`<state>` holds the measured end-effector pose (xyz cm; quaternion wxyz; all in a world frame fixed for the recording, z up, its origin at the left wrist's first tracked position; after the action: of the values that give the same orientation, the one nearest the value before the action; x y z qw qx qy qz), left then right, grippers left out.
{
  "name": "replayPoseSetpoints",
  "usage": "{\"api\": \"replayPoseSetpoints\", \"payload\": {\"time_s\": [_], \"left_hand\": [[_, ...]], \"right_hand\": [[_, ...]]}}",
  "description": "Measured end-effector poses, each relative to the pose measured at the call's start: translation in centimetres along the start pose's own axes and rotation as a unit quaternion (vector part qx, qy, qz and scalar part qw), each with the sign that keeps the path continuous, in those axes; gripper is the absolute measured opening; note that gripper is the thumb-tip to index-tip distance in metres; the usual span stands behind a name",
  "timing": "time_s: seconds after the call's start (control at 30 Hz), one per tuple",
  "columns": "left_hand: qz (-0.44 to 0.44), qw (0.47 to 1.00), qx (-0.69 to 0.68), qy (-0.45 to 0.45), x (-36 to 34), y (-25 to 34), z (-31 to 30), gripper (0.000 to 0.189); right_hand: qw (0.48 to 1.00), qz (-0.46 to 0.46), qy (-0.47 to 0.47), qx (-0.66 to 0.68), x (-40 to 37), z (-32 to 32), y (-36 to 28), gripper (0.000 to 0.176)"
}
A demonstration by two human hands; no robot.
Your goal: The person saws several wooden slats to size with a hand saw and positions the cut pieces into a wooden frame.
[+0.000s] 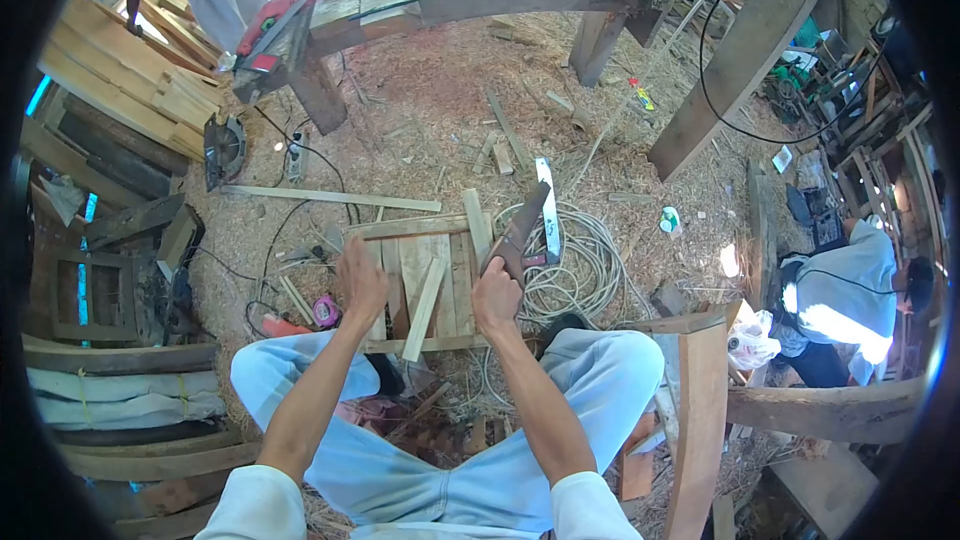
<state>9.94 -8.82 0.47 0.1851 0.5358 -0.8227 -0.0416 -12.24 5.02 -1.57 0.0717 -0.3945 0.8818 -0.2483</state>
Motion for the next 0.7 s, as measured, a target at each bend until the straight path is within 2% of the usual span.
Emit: {"api": "replayPoseSetpoints", "payload": {"time_s": [0.03,0.1,0.13,0.2,0.3,0.4,0.5,0.53,0.6,0.63,0.7], "left_hand": [[0.047,0.999,-0.015,-0.013,1.7,3.4,-0.7,0.066],[0.092,0.985,-0.128,-0.066,4.4,7.9,2.2,0.068],[0.088,0.985,-0.130,-0.068,5.5,9.0,3.7,0.068],[0.177,0.976,-0.118,-0.037,6.4,12.0,5.5,0.072],[0.193,0.960,-0.182,-0.093,7.3,12.5,8.5,0.080],[0.162,0.951,-0.211,-0.156,7.4,12.5,8.4,0.087],[0.128,0.952,-0.211,-0.180,7.6,12.5,8.0,0.085],[0.122,0.952,-0.213,-0.181,7.5,12.1,8.2,0.085],[0.128,0.951,-0.222,-0.176,7.5,12.4,8.4,0.078],[0.127,0.949,-0.227,-0.178,7.4,12.4,8.5,0.078],[0.139,0.951,-0.229,-0.152,7.5,12.3,8.1,0.073]], "right_hand": [[1.000,0.004,-0.013,0.002,0.4,0.1,-0.2,0.029],[0.999,0.009,-0.034,0.003,0.7,0.2,-0.4,0.031],[0.998,0.028,-0.040,0.038,0.9,0.1,0.0,0.033],[0.995,0.048,-0.055,0.065,0.7,0.2,0.7,0.035],[0.993,0.050,-0.060,0.094,0.7,0.2,1.5,0.041],[0.990,0.036,-0.074,0.111,0.6,-0.2,1.4,0.045],[0.990,0.058,0.001,0.128,1.4,-3.3,1.7,0.039],[0.991,0.055,-0.004,0.125,1.4,-4.6,0.9,0.039],[0.954,0.091,0.044,0.282,1.3,-7.8,0.5,0.041],[0.933,0.113,0.044,0.339,0.8,-7.4,1.2,0.040],[0.939,0.093,0.034,0.330,0.0,-7.8,1.1,0.038]]}}
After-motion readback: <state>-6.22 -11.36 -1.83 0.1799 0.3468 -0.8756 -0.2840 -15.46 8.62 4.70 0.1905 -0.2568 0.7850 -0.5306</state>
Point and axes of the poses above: each hand's wrist, its own x-axis towards the middle knuckle, its own z-axis out of the palm, y = z × x, the point moved 9 cm from there along x, towards the middle knuckle, and after that the axes turned 6 degrees about x, right-handed, at the moved point
